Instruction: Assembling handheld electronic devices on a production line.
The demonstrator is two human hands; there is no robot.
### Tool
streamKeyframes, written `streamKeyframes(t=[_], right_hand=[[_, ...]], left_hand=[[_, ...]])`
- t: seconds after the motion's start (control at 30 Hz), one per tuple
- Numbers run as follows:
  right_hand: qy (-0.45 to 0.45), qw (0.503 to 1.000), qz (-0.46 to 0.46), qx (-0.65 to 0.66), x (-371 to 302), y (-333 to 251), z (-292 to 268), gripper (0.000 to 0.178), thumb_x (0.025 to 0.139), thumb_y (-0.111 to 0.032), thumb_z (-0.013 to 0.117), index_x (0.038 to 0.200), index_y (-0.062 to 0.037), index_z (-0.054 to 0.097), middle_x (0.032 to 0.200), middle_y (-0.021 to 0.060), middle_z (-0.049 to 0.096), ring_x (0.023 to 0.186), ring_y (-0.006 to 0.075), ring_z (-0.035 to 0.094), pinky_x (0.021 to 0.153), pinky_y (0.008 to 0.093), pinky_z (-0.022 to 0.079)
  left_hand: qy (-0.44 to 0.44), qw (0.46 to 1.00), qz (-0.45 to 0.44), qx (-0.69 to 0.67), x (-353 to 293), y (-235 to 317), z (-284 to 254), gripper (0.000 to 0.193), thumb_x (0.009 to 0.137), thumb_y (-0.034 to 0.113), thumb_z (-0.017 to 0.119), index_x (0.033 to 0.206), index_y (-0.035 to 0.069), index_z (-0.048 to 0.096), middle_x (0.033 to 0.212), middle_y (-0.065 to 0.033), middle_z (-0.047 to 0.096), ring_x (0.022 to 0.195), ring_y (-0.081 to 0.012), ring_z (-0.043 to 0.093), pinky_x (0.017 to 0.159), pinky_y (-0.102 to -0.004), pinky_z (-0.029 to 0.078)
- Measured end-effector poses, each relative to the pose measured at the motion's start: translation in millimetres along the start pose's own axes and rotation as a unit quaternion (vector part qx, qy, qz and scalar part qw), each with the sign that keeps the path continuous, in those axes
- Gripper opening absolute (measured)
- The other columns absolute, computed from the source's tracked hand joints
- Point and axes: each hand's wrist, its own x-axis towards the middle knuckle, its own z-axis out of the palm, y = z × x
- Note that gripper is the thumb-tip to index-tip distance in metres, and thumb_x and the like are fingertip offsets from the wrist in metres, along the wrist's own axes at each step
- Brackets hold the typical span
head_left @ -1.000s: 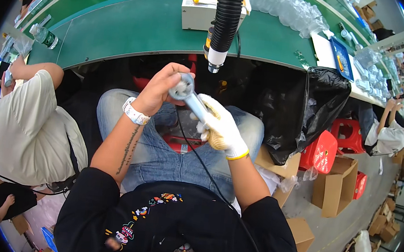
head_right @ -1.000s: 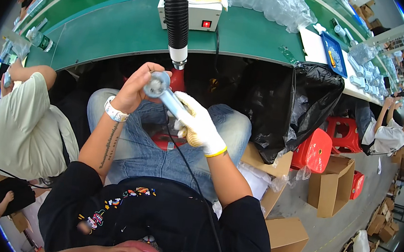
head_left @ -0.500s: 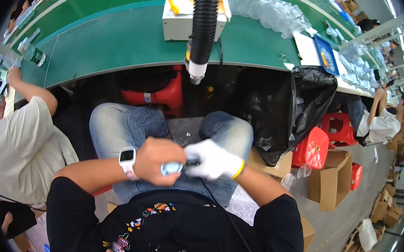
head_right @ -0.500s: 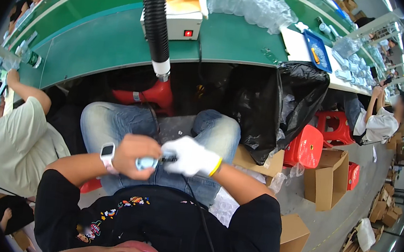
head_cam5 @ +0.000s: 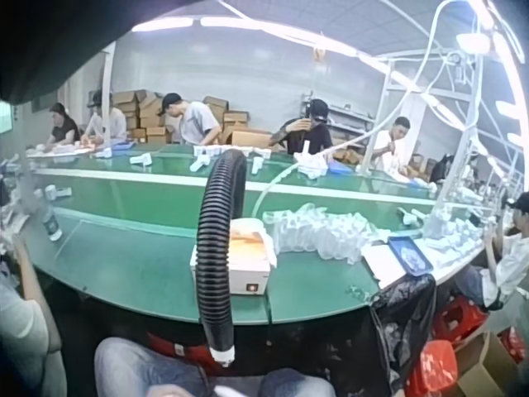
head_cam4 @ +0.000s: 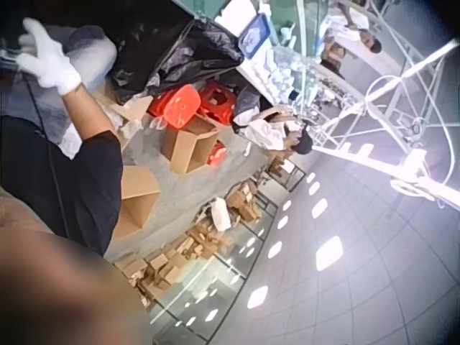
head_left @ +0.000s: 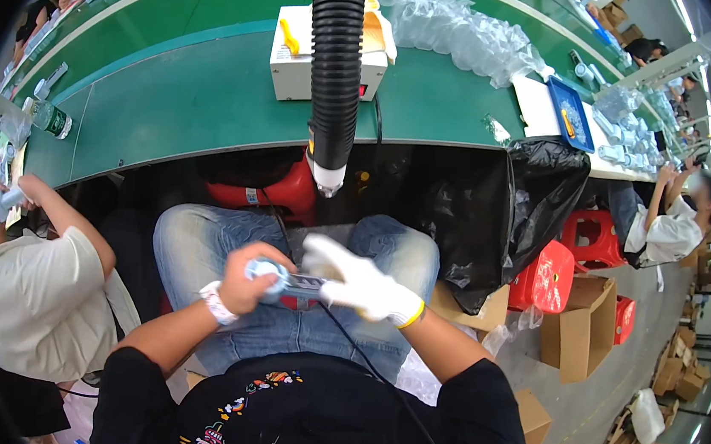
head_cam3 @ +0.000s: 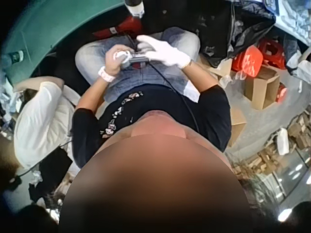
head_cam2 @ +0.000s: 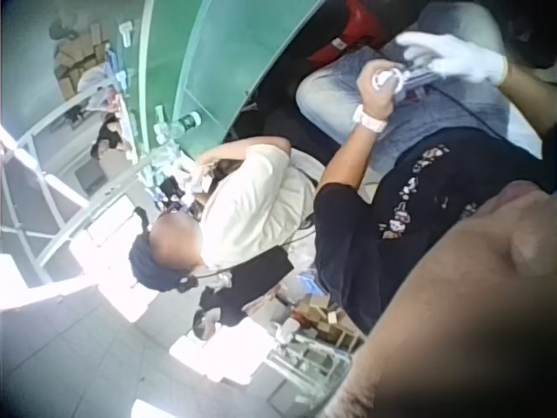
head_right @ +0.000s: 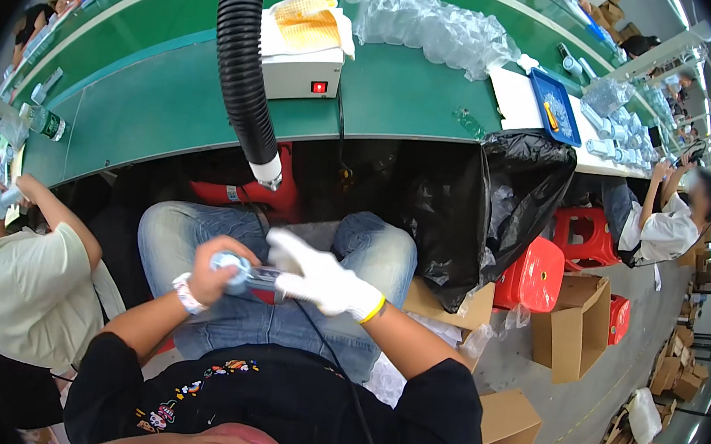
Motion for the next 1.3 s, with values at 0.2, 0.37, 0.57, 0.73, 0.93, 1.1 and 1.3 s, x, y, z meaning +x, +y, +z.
streamKeyframes(t=[0.2,0.37,0.57,0.73,0.93,1.1,1.3], right_hand=[[0.395,0.908,-0.139,-0.012,35,3,-95,0.043,0.091,-0.005,0.072,0.133,-0.0007,0.063,0.128,0.0139,0.067,0.113,0.0239,0.066,0.096,0.0346,0.055],[0.450,0.665,-0.323,-0.500,130,-93,-162,0.030,0.081,-0.012,0.081,0.111,-0.0097,0.074,0.120,0.0160,0.068,0.114,0.0386,0.063,0.102,0.0484,0.050],[0.362,0.560,-0.331,-0.667,263,-179,-207,0.028,0.079,-0.021,0.078,0.106,-0.0165,0.078,0.131,0.0176,0.064,0.124,0.0395,0.057,0.108,0.0481,0.045],[0.317,0.535,-0.225,-0.750,281,-213,-189,0.026,0.079,-0.023,0.077,0.104,-0.0180,0.080,0.132,0.0176,0.065,0.129,0.0379,0.054,0.113,0.0466,0.038],[0.367,0.693,-0.331,-0.525,154,-202,-172,0.017,0.084,-0.011,0.075,0.098,-0.0017,0.072,0.120,0.0202,0.071,0.116,0.0368,0.066,0.103,0.0456,0.049],[0.225,0.886,-0.292,-0.281,41,-134,-69,0.027,0.086,-0.006,0.076,0.110,0.0046,0.069,0.116,0.0198,0.074,0.098,0.0261,0.074,0.090,0.0359,0.057],[0.193,0.968,-0.101,-0.120,61,-22,18,0.060,0.083,-0.021,0.083,0.134,-0.0023,0.059,0.111,0.0181,0.075,0.104,0.0286,0.076,0.088,0.0387,0.059]], left_hand=[[0.446,0.829,0.207,-0.266,105,89,-89,0.035,0.107,0.034,0.054,0.128,0.007,0.060,0.114,-0.0098,0.069,0.103,-0.0219,0.069,0.081,-0.0412,0.061],[0.428,0.835,0.203,0.280,309,100,-179,0.036,0.088,0.036,0.084,0.105,0.005,0.075,0.101,-0.0096,0.074,0.092,-0.0211,0.070,0.081,-0.0359,0.056],[0.384,0.718,0.355,0.460,450,72,-232,0.051,0.087,0.032,0.082,0.127,0.006,0.063,0.128,-0.0172,0.064,0.115,-0.0363,0.060,0.103,-0.0447,0.047],[0.417,0.704,0.347,0.458,416,90,-197,0.070,0.092,0.028,0.077,0.150,0.005,0.047,0.150,-0.0217,0.052,0.136,-0.0403,0.050,0.119,-0.0470,0.037],[0.339,0.876,0.343,-0.012,186,94,-70,0.038,0.108,0.018,0.052,0.143,0.004,0.047,0.142,-0.0144,0.056,0.108,-0.0224,0.067,0.095,-0.0387,0.055],[0.144,0.924,0.053,-0.350,76,29,26,0.050,0.111,0.037,0.047,0.150,0.007,0.044,0.142,-0.0162,0.059,0.123,-0.0260,0.063,0.105,-0.0424,0.050],[0.064,0.803,0.001,-0.593,84,9,76,0.066,0.110,0.051,0.040,0.162,0.011,0.034,0.150,-0.0145,0.054,0.140,-0.0269,0.050,0.119,-0.0433,0.037]])
